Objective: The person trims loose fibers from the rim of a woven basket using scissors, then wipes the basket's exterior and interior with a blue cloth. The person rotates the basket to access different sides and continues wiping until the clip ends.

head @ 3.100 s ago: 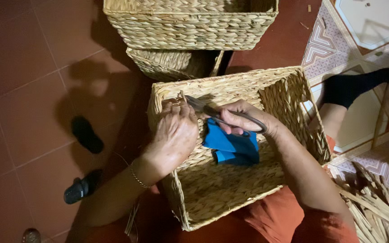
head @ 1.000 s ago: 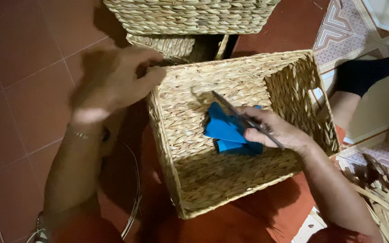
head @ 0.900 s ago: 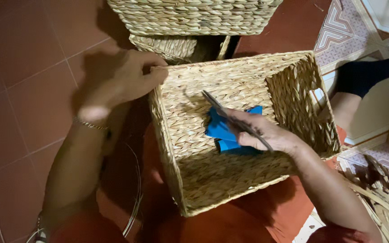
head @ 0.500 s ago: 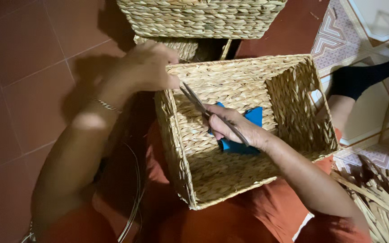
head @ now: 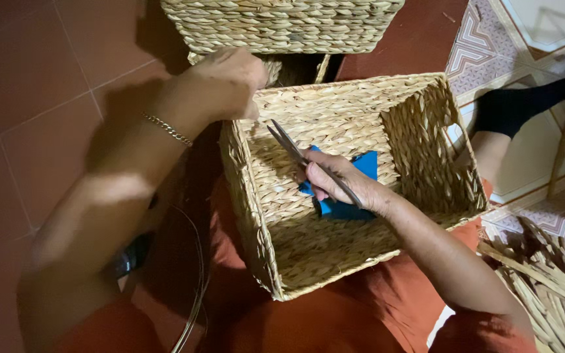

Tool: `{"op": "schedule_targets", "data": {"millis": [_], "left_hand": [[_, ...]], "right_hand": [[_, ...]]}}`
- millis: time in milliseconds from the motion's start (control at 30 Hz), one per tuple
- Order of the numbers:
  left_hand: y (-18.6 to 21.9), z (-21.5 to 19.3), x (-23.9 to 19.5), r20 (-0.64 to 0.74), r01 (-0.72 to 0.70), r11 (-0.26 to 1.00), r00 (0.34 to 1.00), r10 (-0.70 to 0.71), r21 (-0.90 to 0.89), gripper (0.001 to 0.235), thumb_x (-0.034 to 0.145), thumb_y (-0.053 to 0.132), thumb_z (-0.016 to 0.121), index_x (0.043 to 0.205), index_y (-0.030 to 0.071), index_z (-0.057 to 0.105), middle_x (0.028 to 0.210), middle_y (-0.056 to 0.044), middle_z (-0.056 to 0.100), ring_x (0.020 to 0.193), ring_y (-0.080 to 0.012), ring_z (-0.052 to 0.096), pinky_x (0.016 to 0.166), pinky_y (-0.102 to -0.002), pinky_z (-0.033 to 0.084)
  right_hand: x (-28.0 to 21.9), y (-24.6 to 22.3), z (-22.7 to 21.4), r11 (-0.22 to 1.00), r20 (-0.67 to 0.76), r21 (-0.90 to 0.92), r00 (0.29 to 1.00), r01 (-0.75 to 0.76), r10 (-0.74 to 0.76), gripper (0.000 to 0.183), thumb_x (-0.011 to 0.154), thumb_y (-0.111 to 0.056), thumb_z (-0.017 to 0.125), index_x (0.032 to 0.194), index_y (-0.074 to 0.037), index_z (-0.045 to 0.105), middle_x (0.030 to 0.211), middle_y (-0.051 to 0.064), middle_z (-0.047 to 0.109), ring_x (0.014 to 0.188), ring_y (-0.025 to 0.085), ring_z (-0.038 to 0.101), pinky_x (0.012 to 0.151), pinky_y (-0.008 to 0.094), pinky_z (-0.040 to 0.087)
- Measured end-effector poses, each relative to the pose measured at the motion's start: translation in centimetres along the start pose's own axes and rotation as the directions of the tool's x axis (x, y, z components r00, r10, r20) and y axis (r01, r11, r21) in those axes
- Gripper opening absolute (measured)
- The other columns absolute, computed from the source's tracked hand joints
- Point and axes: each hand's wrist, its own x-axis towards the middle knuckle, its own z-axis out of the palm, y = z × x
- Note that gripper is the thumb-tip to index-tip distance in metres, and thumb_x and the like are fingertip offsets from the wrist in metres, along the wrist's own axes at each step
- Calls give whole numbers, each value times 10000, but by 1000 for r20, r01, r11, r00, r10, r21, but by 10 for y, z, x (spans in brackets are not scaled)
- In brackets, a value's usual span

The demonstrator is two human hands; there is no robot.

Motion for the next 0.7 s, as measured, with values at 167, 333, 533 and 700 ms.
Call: {"op": "schedule_targets", "data": {"millis": [167, 333, 533, 700], "left_hand": [[0, -21, -12, -84, -121, 993, 989, 121, 7, 401, 803, 76, 748, 1182, 97, 616, 1055, -128, 690, 1002, -298, 667, 875, -434, 527], [5, -12, -7, -44, -114, 975, 991, 124, 189, 569, 753, 222, 871, 1194, 48, 556, 978, -206, 706, 952, -350, 688, 844, -453, 543], [17, 17, 12, -148, -16, 925, 986, 78, 380, 591, 809, 79, 811, 1294, -47, 499, 822, -199, 716, 727, -275, 732, 599, -387, 594], [15, 19, 2, -163, -167, 772, 929, 331, 614, 127, 900, 76, 747, 1006, 6, 731, 759, -108, 717, 689, -202, 715, 528, -338, 556]], "right_hand": [[5, 7, -1, 999, 20, -42, 999, -25, 26, 782, 948, -681, 452, 1350, -21, 575, 822, -2, 625, 667, 96, 604, 628, 256, 543], [8, 13, 2, 999, 13, -17, 1000, -28, 29, 810, 952, -675, 474, 1442, -34, 550, 808, 39, 612, 670, 100, 602, 636, 258, 542], [5, 13, -1, 1000, 1, 4, 1000, -15, 15, 826, 945, -663, 470, 1505, -57, 483, 899, 19, 640, 664, 88, 587, 629, 251, 536], [2, 9, -3, 999, -6, 42, 1000, 10, -9, 770, 967, -661, 469, 1366, -12, 578, 975, 23, 664, 681, 91, 587, 650, 249, 543]]}}
